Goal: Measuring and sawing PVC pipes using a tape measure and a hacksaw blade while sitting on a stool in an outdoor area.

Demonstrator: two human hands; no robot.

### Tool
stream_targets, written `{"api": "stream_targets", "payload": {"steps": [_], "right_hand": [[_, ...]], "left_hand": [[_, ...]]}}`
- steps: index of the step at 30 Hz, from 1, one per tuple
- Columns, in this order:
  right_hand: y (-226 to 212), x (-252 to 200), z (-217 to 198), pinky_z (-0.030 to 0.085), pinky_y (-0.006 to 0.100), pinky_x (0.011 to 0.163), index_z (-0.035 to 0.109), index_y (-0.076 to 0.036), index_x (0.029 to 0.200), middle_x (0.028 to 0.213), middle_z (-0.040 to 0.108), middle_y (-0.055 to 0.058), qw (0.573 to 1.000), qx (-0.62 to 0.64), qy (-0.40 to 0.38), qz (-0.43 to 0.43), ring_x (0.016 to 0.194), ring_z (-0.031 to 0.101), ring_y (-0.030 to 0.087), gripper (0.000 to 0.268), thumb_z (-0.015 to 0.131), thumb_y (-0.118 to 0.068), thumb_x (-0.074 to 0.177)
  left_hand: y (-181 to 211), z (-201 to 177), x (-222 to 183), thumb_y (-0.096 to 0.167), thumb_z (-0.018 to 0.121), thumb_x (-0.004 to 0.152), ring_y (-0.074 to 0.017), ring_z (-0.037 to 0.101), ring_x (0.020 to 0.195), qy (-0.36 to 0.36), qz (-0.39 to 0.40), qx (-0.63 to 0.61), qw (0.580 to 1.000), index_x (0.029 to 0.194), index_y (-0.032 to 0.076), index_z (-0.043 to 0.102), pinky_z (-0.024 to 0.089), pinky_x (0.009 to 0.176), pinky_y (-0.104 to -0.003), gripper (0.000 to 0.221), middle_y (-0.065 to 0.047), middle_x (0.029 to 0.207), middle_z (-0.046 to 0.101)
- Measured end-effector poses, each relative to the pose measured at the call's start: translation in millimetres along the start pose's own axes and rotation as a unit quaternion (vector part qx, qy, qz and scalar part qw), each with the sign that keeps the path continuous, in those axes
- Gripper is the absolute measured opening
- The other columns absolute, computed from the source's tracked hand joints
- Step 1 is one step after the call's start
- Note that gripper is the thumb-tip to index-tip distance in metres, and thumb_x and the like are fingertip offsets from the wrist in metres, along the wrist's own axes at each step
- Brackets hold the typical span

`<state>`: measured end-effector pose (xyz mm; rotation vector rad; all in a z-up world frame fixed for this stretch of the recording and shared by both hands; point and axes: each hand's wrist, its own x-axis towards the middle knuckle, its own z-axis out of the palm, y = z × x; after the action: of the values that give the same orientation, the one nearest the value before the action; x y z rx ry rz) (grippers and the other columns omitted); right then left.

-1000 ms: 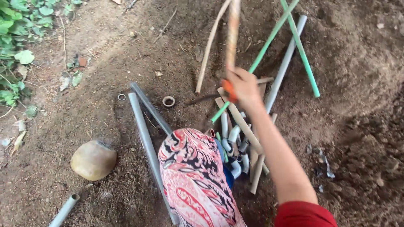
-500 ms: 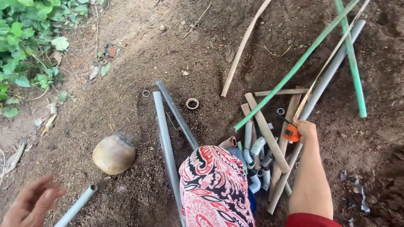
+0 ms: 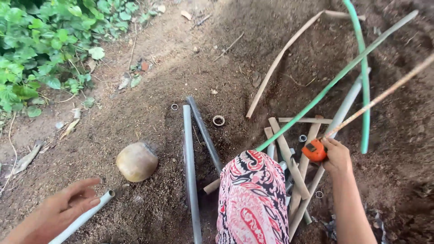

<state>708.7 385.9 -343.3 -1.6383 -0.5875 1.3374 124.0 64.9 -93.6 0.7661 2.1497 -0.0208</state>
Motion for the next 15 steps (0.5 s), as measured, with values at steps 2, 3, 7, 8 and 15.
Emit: {"api": "stream_targets", "payload": {"steps": [2,3,7,8,15], "right_hand": [[-52.7,-52.7,20.6,0.053,0.034,0.063,0.059,-0.003,0.113,0.088,0.063,0.005,1.000,0.021,-0.015,0.000,0.071,0.056,0.011,0.026,0.061,-0.012,0.089],[-78.9,-80.1,30.3,0.053,0.033,0.065,0.056,-0.005,0.117,0.091,0.064,0.005,0.999,0.040,-0.028,0.010,0.070,0.058,0.010,0.029,0.058,-0.011,0.090],[-120.3,-120.8,31.4,0.030,0.028,0.032,0.064,-0.002,0.097,0.064,0.052,0.009,0.988,0.007,-0.146,-0.038,0.044,0.041,0.018,0.020,0.046,-0.003,0.089],[-125.8,-126.3,33.4,0.033,0.026,0.035,0.065,-0.009,0.097,0.070,0.059,0.005,0.990,0.011,-0.137,-0.035,0.051,0.051,0.017,0.016,0.052,-0.012,0.087],[-163.7,-237.2,65.1,0.052,0.044,0.092,0.051,-0.010,0.115,0.117,0.059,0.016,0.944,-0.009,-0.258,-0.207,0.112,0.061,0.030,0.015,0.046,-0.017,0.103]], "left_hand": [[8.8,-10.7,-10.2,0.038,0.057,0.080,-0.0153,0.064,0.118,0.012,0.024,0.019,0.999,0.133,0.037,0.050,0.053,0.102,-0.034,0.053,-0.002,0.125,0.066],[14.2,-16.7,-15.0,0.039,0.055,0.081,-0.0139,0.065,0.116,0.022,0.041,0.043,0.998,0.132,0.035,0.050,0.056,0.099,-0.034,0.051,0.000,0.124,0.066],[37.9,-28.8,-36.7,0.035,0.053,0.082,-0.0183,0.057,0.124,0.040,0.083,-0.033,0.995,0.132,0.032,0.050,0.047,0.106,-0.043,0.050,-0.002,0.134,0.057],[39.6,-29.6,-45.3,0.033,0.056,0.082,-0.0142,0.061,0.119,0.050,0.113,-0.043,0.991,0.129,0.031,0.054,0.050,0.100,-0.036,0.047,0.000,0.130,0.063],[1.9,-29.5,-28.7,0.043,0.051,0.081,-0.0139,0.056,0.114,0.065,0.289,-0.020,0.955,0.125,0.020,0.054,0.039,0.096,-0.030,0.050,0.001,0.128,0.059]]}}
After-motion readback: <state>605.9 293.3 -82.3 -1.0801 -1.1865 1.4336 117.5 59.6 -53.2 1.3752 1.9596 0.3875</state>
